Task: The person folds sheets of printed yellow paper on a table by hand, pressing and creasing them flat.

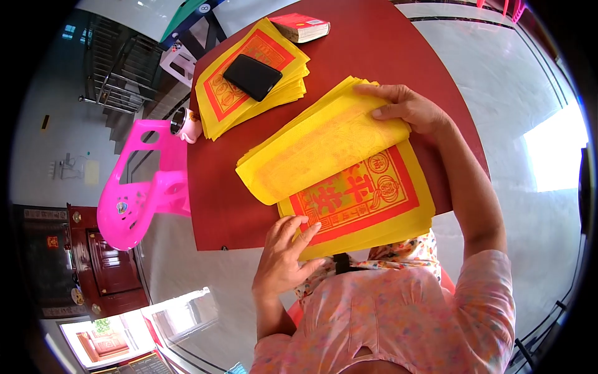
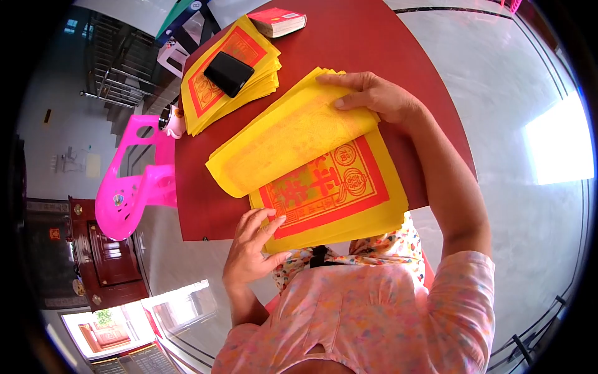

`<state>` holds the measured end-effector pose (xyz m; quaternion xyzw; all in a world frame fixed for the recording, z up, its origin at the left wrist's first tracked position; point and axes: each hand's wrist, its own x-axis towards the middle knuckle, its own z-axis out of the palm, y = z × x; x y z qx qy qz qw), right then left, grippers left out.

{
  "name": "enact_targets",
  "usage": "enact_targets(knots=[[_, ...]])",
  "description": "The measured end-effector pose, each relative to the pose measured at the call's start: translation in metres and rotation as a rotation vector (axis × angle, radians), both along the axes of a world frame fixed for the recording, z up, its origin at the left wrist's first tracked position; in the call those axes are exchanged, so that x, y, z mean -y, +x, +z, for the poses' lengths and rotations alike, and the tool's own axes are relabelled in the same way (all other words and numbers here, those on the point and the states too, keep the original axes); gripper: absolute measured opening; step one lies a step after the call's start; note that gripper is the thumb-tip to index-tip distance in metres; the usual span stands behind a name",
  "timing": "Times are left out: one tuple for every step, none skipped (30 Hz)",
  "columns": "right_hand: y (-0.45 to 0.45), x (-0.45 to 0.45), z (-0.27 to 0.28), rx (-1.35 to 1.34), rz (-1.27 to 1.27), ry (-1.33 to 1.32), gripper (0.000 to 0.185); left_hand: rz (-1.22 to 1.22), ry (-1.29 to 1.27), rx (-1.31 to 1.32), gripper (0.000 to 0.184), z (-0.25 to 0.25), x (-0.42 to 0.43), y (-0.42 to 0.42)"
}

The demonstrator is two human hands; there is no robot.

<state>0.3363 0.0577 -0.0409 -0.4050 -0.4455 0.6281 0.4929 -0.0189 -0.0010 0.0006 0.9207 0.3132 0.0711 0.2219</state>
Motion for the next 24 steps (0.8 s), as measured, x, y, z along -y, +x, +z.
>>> enact_targets(knots=[[-0.0008, 0.0003, 0.0014, 0.001, 0.002, -0.001, 0.053, -0.002, 0.01, -0.003, 0.069, -0.0005, -0.0007, 0.0004], [-0.0015, 0.0015, 0.004, -0.046, 0.008, -0.031, 0.049, -0.001, 0.01, -0.002, 0.069, -0.0008, -0.0011, 0.0006], [-0.0019, 0.0023, 0.0054, -0.092, 0.012, -0.061, 0.045, -0.005, 0.023, -0.009, 0.068, -0.001, -0.0016, 0.0008], [-0.0019, 0.0021, 0.005, -0.092, 0.011, -0.062, 0.045, -0.01, 0.037, -0.017, 0.068, -0.0012, -0.0021, 0.0013], [-0.0018, 0.0016, 0.0039, -0.084, 0.01, -0.047, 0.045, -0.012, 0.037, -0.017, 0.068, -0.0011, -0.0025, 0.0018], [-0.0014, 0.0012, 0.0034, -0.076, 0.01, -0.031, 0.045, -0.013, 0.039, -0.019, 0.068, -0.0008, -0.0028, 0.0025], [-0.001, 0.0011, 0.0033, -0.076, 0.009, -0.031, 0.045, -0.013, 0.041, -0.021, 0.068, -0.0004, -0.003, 0.003], [-0.0007, 0.0008, 0.0032, -0.064, 0.013, -0.025, 0.045, -0.014, 0.041, -0.022, 0.068, 0.0003, -0.0032, 0.0039], [-0.0005, 0.0006, 0.003, -0.051, 0.019, -0.019, 0.045, -0.014, 0.042, -0.029, 0.068, 0.0011, -0.0033, 0.0049], [-0.0003, 0.0003, 0.0028, -0.052, 0.019, -0.018, 0.045, -0.013, 0.044, -0.036, 0.067, 0.0015, -0.0033, 0.0054], [-0.0002, 0.0001, 0.0025, -0.034, 0.014, -0.018, 0.044, -0.013, 0.044, -0.037, 0.067, 0.0012, -0.0034, 0.0053], [-0.0001, -0.0001, 0.0023, -0.016, 0.009, -0.018, 0.044, -0.012, 0.047, -0.033, 0.066, 0.0005, -0.0036, 0.0051], [0.0001, -0.0001, 0.0023, -0.016, 0.009, -0.018, 0.044, -0.011, 0.049, -0.03, 0.066, 0.0001, -0.0038, 0.005], [0.0002, -0.0001, 0.0022, -0.027, 0.016, -0.018, 0.044, -0.011, 0.05, -0.03, 0.066, -0.0001, -0.0038, 0.0049], [0.0004, 0.0, 0.0022, -0.038, 0.022, -0.019, 0.044, -0.012, 0.05, -0.033, 0.065, -0.0002, -0.0039, 0.0048], [0.0004, 0.0, 0.0021, -0.038, 0.021, -0.019, 0.044, -0.013, 0.05, -0.036, 0.065, -0.0002, -0.0039, 0.0049], [0.0004, -0.0001, 0.0019, -0.029, 0.02, -0.014, 0.044, -0.014, 0.05, -0.036, 0.065, 0.0001, -0.004, 0.0054], [0.0005, -0.0001, 0.0016, -0.021, 0.019, -0.01, 0.044, -0.014, 0.053, -0.041, 0.065, 0.0006, -0.0038, 0.0063], [0.0005, 0.0, 0.0015, -0.021, 0.019, -0.01, 0.044, -0.014, 0.055, -0.046, 0.065, 0.001, -0.0035, 0.0071], [0.0005, 0.0, 0.0014, -0.021, 0.019, -0.012, 0.044, -0.014, 0.056, -0.046, 0.065, 0.001, -0.003, 0.0077], [0.0005, -0.0002, 0.0014, -0.022, 0.02, -0.014, 0.044, -0.01, 0.062, -0.052, 0.065, 0.0012, -0.0025, 0.0083], [0.0007, -0.0005, 0.0011, -0.022, 0.02, -0.013, 0.044, -0.007, 0.068, -0.057, 0.065, 0.0012, -0.0023, 0.0087], [0.0009, -0.0007, 0.0005, -0.029, 0.024, -0.016, 0.044, -0.006, 0.069, -0.057, 0.065, 0.0012, -0.0022, 0.0086], [0.0009, -0.001, 0.0003, -0.037, 0.028, -0.019, 0.044, -0.005, 0.07, -0.055, 0.065, 0.0012, -0.002, 0.0084]])
